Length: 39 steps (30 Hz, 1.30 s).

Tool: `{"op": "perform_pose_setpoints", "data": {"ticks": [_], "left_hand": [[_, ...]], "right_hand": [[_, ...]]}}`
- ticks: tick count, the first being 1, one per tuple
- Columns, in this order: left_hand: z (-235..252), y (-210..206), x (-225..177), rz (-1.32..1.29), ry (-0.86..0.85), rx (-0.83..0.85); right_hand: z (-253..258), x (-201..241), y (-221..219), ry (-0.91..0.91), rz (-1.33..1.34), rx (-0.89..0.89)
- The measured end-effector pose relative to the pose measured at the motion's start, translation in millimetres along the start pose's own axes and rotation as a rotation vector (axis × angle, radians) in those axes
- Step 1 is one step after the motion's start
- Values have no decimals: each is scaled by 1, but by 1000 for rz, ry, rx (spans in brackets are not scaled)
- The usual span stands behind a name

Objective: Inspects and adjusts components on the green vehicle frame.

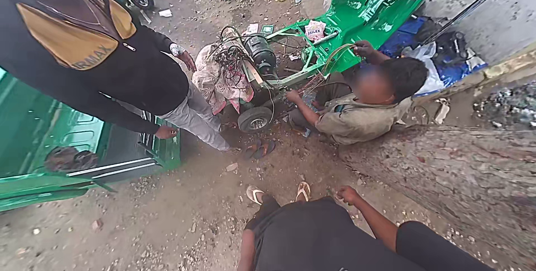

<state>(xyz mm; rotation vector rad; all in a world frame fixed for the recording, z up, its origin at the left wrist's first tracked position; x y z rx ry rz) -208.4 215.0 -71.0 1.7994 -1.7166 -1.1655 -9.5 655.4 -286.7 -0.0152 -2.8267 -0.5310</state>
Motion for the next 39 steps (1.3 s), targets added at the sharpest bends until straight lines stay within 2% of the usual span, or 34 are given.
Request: {"op": "perform_pose_setpoints", "data": {"ticks": [1,3,9,15,22,25,29,33,36,39], "left_hand": [[7,-7,3,-14,166,299],[35,-24,24,-143,187,80],[68,-9,-5,-104,65,175],[83,-9,2,-64,143,200],[88,-30,30,-181,178,199],[94,-54,55,-155,296,281],[94,-62,68,-207,299,208],[90,-63,71,-218,382,204],[90,-64,71,-242,333,177],[80,-50,54,-250,259,144]], "right_hand": [[1,2,1,-8,16,-7],[2,10,1,-8,49,-22],[-8,44,-12,79,102,-22],[-4,42,-23,86,113,-21],[-2,24,-25,53,70,-14],[-3,24,-23,25,35,4],[-6,41,-17,12,-13,16],[4,67,-17,46,-28,29],[9,87,-16,77,-19,37],[5,100,-18,99,-21,51]]}}
Point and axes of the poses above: each hand's wrist, its own z-axis towards the middle knuckle, its own y-axis out of the back of the hand, x = y × z, the point moved 9 cm from there along z, towards the middle knuckle
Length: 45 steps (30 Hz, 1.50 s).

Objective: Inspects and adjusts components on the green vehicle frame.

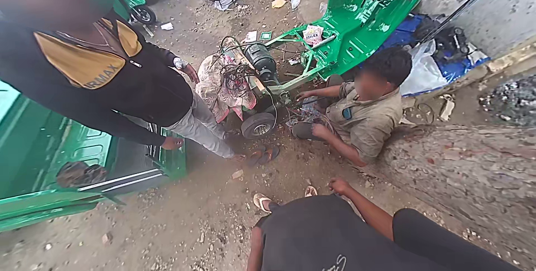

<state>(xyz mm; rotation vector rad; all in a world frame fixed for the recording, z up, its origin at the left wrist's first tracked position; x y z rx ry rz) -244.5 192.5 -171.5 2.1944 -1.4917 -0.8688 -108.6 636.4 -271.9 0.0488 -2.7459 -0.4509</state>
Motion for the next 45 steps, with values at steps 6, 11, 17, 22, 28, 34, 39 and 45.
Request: {"op": "perform_pose_setpoints", "data": {"ticks": [6,11,17,22,28,34,39,45], "left_hand": [[-12,3,1,-129,-10,-51],[-6,-9,21,-161,88,11],[-7,-11,21,-129,33,12],[1,-11,17,-49,-90,6],[6,-9,15,-66,-18,26],[-4,0,5,-183,-81,-42],[-5,-3,15,-154,-7,-33],[-17,5,5,-122,-10,-53]], "right_hand": [[4,-9,-5,12,-48,13],[-1,-30,-7,-34,-61,16],[-4,-40,-6,-60,-88,28],[0,-33,-7,-30,-76,26],[4,-24,-7,-17,-50,22],[5,-25,-10,18,-30,14],[1,-29,-12,2,-82,27],[0,-27,-15,-2,-131,41]]}}
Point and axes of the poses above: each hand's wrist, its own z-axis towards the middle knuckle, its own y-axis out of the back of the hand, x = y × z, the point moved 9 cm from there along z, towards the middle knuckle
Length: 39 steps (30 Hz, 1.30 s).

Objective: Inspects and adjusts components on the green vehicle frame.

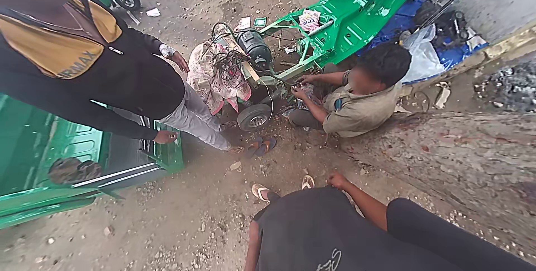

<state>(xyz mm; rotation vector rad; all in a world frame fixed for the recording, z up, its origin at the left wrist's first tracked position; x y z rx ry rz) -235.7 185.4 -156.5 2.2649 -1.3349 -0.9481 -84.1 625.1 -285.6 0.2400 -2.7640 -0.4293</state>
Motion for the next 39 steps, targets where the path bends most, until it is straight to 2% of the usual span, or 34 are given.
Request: {"op": "perform_pose_setpoints", "data": {"ticks": [8,24,35,39], "left_hand": [[16,-10,16,50,-31,-6],[-3,-1,-13,145,-74,24],[-6,0,-4,150,-3,46],[-7,-2,-8,198,-32,70]], "right_hand": [[-3,10,1,10,-39,-1],[-5,9,2,22,-4,1],[-2,3,3,12,-3,4],[-2,4,5,6,26,-6]]}}
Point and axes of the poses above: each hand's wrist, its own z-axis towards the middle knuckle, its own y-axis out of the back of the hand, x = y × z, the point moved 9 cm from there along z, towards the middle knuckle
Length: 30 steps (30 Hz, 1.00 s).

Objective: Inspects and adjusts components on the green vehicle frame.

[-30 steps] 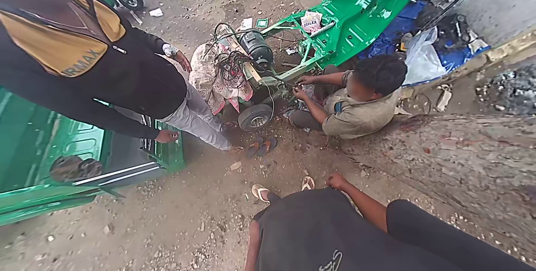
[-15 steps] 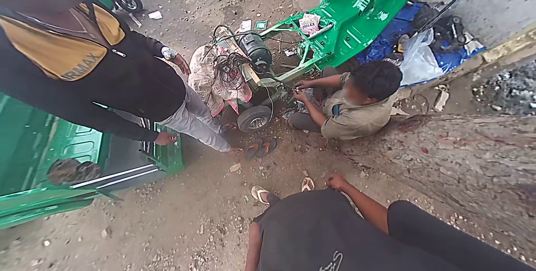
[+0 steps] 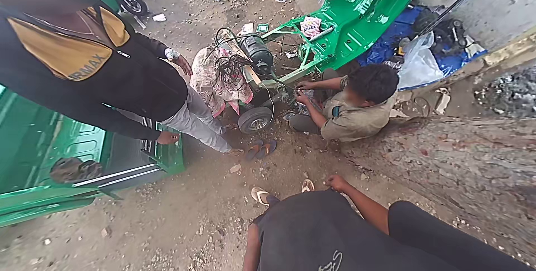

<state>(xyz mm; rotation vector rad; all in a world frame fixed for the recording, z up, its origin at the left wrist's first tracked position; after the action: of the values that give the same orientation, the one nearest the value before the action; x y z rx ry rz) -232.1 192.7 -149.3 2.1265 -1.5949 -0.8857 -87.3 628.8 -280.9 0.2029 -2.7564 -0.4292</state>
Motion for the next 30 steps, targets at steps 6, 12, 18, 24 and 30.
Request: {"op": "perform_pose_setpoints", "data": {"ticks": [6,12,18,24,30], "left_hand": [[-33,16,-34,94,-11,5],[-17,5,-19,84,-19,29],[-9,3,-19,0,-78,77],[-13,3,-26,68,-66,56],[-10,-4,-22,-42,-48,-19]], "right_hand": [[-1,0,2,2,20,3],[2,-8,4,-1,49,1],[2,-12,6,19,32,-12],[-2,-9,6,25,17,-20],[0,-9,4,41,6,-26]]}}
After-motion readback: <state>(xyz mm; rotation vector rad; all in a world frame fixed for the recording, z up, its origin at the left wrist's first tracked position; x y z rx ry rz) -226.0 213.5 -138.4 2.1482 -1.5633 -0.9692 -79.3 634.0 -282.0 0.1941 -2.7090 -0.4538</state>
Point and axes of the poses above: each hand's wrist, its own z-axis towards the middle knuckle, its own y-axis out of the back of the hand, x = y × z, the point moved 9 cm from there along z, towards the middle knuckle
